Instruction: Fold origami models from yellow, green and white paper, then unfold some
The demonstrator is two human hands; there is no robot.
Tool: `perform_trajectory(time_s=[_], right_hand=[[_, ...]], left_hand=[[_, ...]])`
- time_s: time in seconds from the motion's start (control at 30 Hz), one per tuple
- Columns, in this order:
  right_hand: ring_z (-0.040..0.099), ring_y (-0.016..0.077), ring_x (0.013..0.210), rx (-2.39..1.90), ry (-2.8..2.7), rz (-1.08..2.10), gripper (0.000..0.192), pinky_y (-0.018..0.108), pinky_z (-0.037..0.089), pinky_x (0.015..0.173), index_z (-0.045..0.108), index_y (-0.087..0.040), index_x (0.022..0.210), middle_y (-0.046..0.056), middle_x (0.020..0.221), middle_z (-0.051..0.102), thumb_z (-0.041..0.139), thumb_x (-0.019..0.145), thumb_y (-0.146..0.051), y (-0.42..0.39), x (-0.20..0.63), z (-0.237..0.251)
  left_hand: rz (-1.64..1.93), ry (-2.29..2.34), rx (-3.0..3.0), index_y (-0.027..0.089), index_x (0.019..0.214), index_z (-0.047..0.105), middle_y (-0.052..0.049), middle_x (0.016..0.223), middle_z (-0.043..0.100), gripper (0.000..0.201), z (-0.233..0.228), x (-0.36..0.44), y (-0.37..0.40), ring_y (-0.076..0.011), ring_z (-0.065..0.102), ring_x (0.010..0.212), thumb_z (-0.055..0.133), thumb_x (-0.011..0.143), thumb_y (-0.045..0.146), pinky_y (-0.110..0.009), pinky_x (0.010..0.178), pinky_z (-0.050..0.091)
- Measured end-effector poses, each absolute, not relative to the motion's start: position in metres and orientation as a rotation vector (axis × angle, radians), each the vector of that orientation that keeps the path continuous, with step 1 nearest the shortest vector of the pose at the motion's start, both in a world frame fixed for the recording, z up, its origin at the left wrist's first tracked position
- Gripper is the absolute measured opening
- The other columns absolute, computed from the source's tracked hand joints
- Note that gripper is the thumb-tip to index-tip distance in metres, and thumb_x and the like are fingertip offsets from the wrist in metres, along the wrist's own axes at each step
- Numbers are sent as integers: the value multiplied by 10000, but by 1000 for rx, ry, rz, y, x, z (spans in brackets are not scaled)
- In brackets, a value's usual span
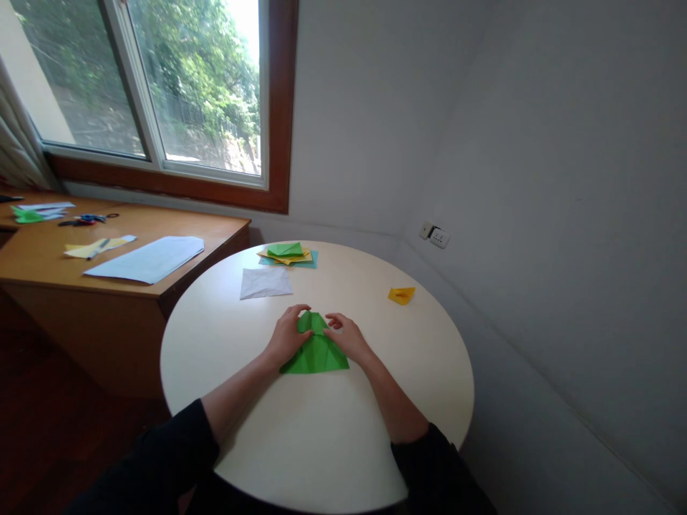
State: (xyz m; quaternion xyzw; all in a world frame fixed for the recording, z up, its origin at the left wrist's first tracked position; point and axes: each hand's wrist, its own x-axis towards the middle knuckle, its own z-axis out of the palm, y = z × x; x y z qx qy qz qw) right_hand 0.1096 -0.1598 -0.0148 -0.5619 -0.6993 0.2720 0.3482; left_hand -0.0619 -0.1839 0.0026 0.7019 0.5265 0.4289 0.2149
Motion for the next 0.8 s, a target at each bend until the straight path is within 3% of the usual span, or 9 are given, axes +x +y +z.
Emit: perform_trajectory(time_s=[0.17, 0.37, 0.8], right_hand=[[587, 122, 672, -1296, -1571, 972, 395, 286, 492, 701, 582, -167, 1022, 5, 760, 624, 643, 634, -215, -155, 109, -16], [630, 167, 667, -1105, -1371, 1274, 475, 312, 504, 659, 596, -168, 972, 12, 713, 668, 730, 540, -313, -160, 113, -7], [653, 213, 760, -1119, -1274, 1341, 456, 349, 510, 704, 625, -178, 889, 41, 808, 698, 762, 479, -324, -165, 111, -2]], left_hand=[[1251, 1388, 1863, 206, 1095, 492, -51, 1128, 583, 449, 5, -63, -184, -181, 590, 886, 604, 661, 182, -345, 813, 472], [1314, 1243, 1749, 210, 1130, 448, -72, 1152, 567, 507, 1, -62, -182, -161, 610, 867, 625, 656, 182, -323, 800, 481], [1261, 1247, 1740, 222, 1100, 450, -57, 1118, 580, 512, -1, -62, -180, -173, 611, 887, 655, 632, 201, -318, 789, 481]])
